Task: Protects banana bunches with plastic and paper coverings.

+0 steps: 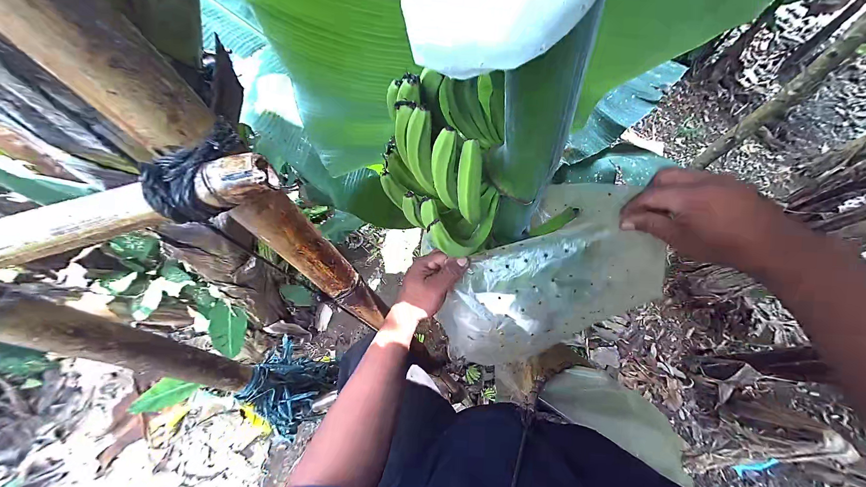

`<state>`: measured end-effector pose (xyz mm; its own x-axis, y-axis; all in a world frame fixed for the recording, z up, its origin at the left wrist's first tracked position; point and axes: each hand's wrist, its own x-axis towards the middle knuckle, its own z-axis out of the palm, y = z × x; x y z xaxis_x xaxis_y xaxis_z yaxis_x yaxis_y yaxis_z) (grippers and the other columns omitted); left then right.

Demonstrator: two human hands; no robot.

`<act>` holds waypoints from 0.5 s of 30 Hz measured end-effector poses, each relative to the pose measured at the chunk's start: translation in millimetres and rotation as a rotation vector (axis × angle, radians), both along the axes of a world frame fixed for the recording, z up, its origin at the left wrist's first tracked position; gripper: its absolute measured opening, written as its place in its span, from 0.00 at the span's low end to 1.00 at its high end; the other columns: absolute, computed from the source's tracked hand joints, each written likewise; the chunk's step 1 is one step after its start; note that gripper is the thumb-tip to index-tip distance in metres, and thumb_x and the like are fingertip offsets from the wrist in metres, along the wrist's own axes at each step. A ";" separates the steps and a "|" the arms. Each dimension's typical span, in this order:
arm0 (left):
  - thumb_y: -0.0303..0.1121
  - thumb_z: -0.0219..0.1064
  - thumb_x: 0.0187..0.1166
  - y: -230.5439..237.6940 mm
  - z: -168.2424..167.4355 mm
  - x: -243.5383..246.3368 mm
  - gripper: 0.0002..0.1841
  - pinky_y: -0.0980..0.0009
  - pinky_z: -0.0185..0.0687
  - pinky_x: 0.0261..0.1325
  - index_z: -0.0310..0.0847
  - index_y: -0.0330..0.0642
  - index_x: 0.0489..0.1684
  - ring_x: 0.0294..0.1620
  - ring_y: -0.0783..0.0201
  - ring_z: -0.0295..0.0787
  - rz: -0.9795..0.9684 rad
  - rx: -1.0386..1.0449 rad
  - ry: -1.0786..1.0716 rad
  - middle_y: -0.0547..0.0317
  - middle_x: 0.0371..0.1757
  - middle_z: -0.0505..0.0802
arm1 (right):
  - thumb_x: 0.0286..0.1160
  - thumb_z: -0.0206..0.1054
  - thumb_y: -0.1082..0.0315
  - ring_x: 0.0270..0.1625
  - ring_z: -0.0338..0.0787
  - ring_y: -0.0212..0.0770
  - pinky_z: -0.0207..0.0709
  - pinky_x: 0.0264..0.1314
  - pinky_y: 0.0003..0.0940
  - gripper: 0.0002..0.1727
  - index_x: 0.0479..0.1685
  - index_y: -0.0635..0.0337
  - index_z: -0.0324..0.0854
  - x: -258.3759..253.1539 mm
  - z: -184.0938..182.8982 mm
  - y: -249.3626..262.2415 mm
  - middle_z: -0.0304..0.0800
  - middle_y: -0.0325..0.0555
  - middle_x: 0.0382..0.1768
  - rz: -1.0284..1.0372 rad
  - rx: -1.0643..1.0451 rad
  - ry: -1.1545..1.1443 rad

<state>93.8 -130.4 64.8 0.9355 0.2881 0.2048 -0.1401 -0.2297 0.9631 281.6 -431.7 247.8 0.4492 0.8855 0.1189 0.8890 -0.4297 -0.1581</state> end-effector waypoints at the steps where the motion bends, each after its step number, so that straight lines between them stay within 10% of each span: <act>1: 0.41 0.62 0.86 0.4 2.0 1.8 0.17 0.67 0.78 0.33 0.85 0.48 0.23 0.27 0.72 0.80 0.003 0.010 0.035 0.66 0.28 0.87 | 0.82 0.68 0.60 0.45 0.90 0.62 0.82 0.48 0.69 0.12 0.46 0.58 0.92 7.5 6.9 11.6 0.89 0.59 0.43 -0.017 0.049 -0.032; 6: 0.41 0.59 0.88 3.4 -2.8 4.2 0.13 0.66 0.77 0.36 0.86 0.48 0.37 0.30 0.71 0.79 0.049 0.008 0.230 0.65 0.30 0.86 | 0.83 0.69 0.58 0.57 0.88 0.68 0.78 0.60 0.73 0.15 0.45 0.61 0.91 60.0 -28.4 84.7 0.90 0.64 0.48 -0.209 -0.071 0.000; 10: 0.44 0.58 0.83 -0.6 -35.0 19.0 0.14 0.57 0.87 0.46 0.85 0.47 0.49 0.43 0.63 0.89 0.303 -0.635 0.178 0.59 0.42 0.91 | 0.73 0.76 0.60 0.61 0.89 0.67 0.78 0.62 0.75 0.16 0.53 0.60 0.88 61.2 -77.6 116.1 0.90 0.63 0.56 -0.351 -0.129 0.167; 15: 0.41 0.46 0.88 -6.2 -52.1 -5.4 0.19 0.48 0.79 0.71 0.77 0.45 0.65 0.66 0.55 0.85 0.289 -1.117 -0.260 0.51 0.62 0.90 | 0.86 0.65 0.55 0.69 0.85 0.62 0.77 0.74 0.64 0.25 0.74 0.62 0.78 79.5 -54.6 0.1 0.80 0.66 0.72 -0.586 0.334 0.275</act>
<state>88.5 -136.6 12.7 0.7736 0.6222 -0.1201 -0.4427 0.6662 0.6002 361.2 -431.6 193.3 0.8910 0.4264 0.1558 0.4370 -0.7127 -0.5487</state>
